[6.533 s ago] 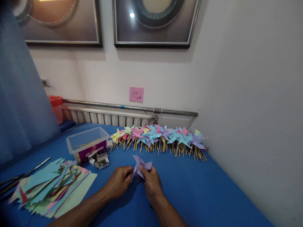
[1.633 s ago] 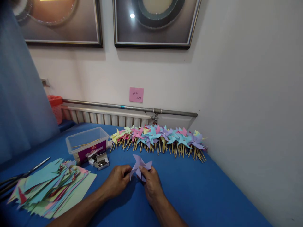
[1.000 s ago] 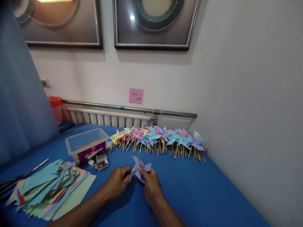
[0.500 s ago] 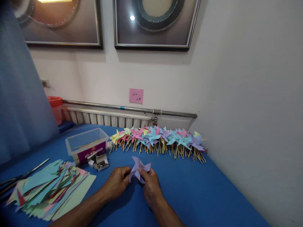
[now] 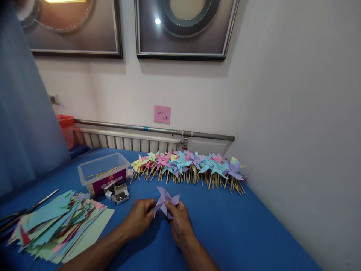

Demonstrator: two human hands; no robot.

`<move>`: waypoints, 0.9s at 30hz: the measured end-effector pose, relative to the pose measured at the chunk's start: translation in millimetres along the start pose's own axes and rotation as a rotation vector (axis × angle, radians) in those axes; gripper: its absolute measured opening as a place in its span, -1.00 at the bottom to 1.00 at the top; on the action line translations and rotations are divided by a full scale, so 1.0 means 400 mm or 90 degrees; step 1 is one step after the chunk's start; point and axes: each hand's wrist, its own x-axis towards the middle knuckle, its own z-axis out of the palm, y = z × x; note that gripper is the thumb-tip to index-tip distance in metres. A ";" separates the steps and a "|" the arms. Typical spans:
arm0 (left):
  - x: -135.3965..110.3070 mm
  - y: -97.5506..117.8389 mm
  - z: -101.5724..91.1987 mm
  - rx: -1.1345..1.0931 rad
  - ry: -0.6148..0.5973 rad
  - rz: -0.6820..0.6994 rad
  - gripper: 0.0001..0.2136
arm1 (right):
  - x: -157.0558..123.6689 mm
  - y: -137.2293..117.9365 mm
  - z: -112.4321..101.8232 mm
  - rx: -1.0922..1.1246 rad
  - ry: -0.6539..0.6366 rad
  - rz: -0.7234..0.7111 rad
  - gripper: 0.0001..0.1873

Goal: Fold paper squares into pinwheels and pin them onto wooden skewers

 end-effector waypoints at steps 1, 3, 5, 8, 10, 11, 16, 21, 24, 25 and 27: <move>0.000 0.001 -0.001 0.001 0.001 -0.001 -0.82 | 0.000 0.000 0.000 0.001 0.000 -0.002 -0.60; 0.000 0.002 -0.002 -0.002 -0.002 -0.001 -0.81 | 0.000 0.000 0.000 0.002 0.000 -0.004 -0.60; 0.000 0.002 -0.003 -0.008 -0.006 -0.001 -0.81 | 0.000 0.000 0.000 0.001 0.000 -0.003 -0.60; 0.000 0.002 -0.005 -0.016 -0.012 -0.003 -0.82 | 0.000 -0.001 0.001 -0.001 0.000 -0.001 -0.59; -0.001 0.002 -0.005 -0.017 -0.016 -0.001 -0.82 | -0.002 -0.001 0.002 0.000 0.003 -0.004 -0.58; -0.001 0.002 -0.005 -0.017 -0.016 -0.001 -0.82 | -0.002 -0.002 0.002 0.001 0.005 -0.005 -0.58; 0.000 0.004 -0.005 -0.011 -0.015 0.000 -0.82 | -0.004 -0.002 0.003 -0.006 0.007 -0.005 -0.58; 0.001 0.002 -0.005 -0.006 -0.018 0.001 -0.82 | -0.002 -0.002 0.002 -0.010 0.013 -0.012 -0.57; 0.000 0.004 -0.006 -0.009 -0.014 0.008 -0.82 | -0.001 -0.001 0.001 -0.004 0.008 -0.011 -0.57; -0.001 0.005 -0.007 -0.008 -0.012 0.007 -0.82 | 0.000 -0.001 0.001 -0.004 0.007 -0.011 -0.57; -0.003 0.008 -0.008 -0.004 -0.010 0.004 -0.82 | 0.001 -0.001 0.001 -0.006 0.009 -0.012 -0.56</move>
